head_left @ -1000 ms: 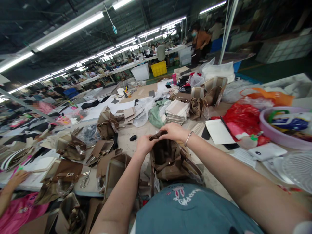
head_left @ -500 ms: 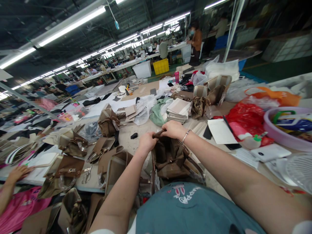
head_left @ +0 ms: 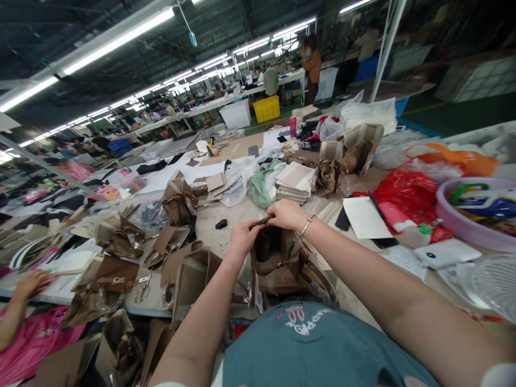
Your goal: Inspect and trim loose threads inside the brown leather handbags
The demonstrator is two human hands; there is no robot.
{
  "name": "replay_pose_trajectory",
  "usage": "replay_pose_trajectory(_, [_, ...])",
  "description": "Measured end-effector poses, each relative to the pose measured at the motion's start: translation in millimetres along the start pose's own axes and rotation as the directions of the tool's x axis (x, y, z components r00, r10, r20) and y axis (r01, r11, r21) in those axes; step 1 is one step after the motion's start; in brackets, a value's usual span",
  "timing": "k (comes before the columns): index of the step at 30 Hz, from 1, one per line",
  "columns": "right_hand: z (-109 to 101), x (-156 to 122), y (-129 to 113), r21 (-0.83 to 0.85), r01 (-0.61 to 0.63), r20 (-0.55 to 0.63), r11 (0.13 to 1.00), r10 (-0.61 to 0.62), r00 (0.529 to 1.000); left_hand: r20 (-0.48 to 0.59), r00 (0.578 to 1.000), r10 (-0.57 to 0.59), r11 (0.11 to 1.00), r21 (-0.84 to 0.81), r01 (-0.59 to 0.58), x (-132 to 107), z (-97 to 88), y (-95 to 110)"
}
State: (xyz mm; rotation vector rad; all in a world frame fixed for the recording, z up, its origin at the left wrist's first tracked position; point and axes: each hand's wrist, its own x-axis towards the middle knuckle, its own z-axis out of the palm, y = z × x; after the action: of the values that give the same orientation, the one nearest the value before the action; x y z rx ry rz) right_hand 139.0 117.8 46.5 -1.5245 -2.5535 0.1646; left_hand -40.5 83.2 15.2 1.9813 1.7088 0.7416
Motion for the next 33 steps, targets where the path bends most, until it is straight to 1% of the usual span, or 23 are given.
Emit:
replay_pose_trajectory(4, [-1.6, 1.0, 3.5, 0.016, 0.048, 0.014, 0.999, -0.048, 0.999, 0.031, 0.999, -0.017, 1.000, -0.022, 0.017, 2.7, -4.6, 0.4])
replay_pose_trajectory(8, [-3.9, 1.1, 9.8, 0.073, 0.124, -0.003, 0.990, -0.124, 0.992, 0.129, 0.990, -0.064, 0.997, -0.040, 0.069, 8.3, -13.9, 6.4])
replay_pose_trajectory(10, [-4.1, -0.6, 14.8, 0.132, 0.152, -0.009, 0.980, -0.152, 0.988, 0.179, 0.980, -0.081, 0.992, -0.084, 0.097, 10.4, -15.6, 8.7])
replay_pose_trajectory(12, [-3.4, -3.0, 20.3, 0.207, 0.163, -0.009, 0.965, -0.165, 0.986, 0.202, 0.974, -0.101, 0.983, -0.128, 0.129, 11.7, -15.1, 10.0])
replay_pose_trajectory(16, [1.1, -5.9, 27.3, 0.401, 0.198, -0.055, 0.894, -0.192, 0.980, 0.203, 0.968, -0.149, 0.973, -0.147, 0.180, 11.8, -13.9, 11.4])
replay_pose_trajectory(19, [4.4, -4.8, 26.7, 0.488, 0.249, -0.106, 0.836, -0.227, 0.968, 0.206, 0.968, -0.142, 0.974, -0.148, 0.174, 10.3, -14.3, 11.1])
replay_pose_trajectory(22, [4.2, -2.2, 23.6, 0.457, 0.289, -0.115, 0.841, -0.266, 0.957, 0.202, 0.972, -0.116, 0.974, -0.171, 0.152, 8.0, -13.5, 9.5])
replay_pose_trajectory(28, [0.7, 1.3, 20.9, 0.312, 0.392, -0.173, 0.865, -0.354, 0.919, 0.227, 0.970, -0.090, 0.948, -0.278, 0.153, 4.5, -11.6, 8.7])
replay_pose_trajectory(31, [2.5, 1.8, 21.6, 0.269, 0.408, -0.194, 0.872, -0.366, 0.910, 0.222, 0.972, -0.082, 0.949, -0.279, 0.144, 1.9, -11.8, 10.9])
replay_pose_trajectory(33, [4.2, 2.0, 22.3, 0.250, 0.410, -0.202, 0.877, -0.367, 0.908, 0.203, 0.977, -0.061, 0.951, -0.287, 0.119, -0.5, -11.2, 12.6])
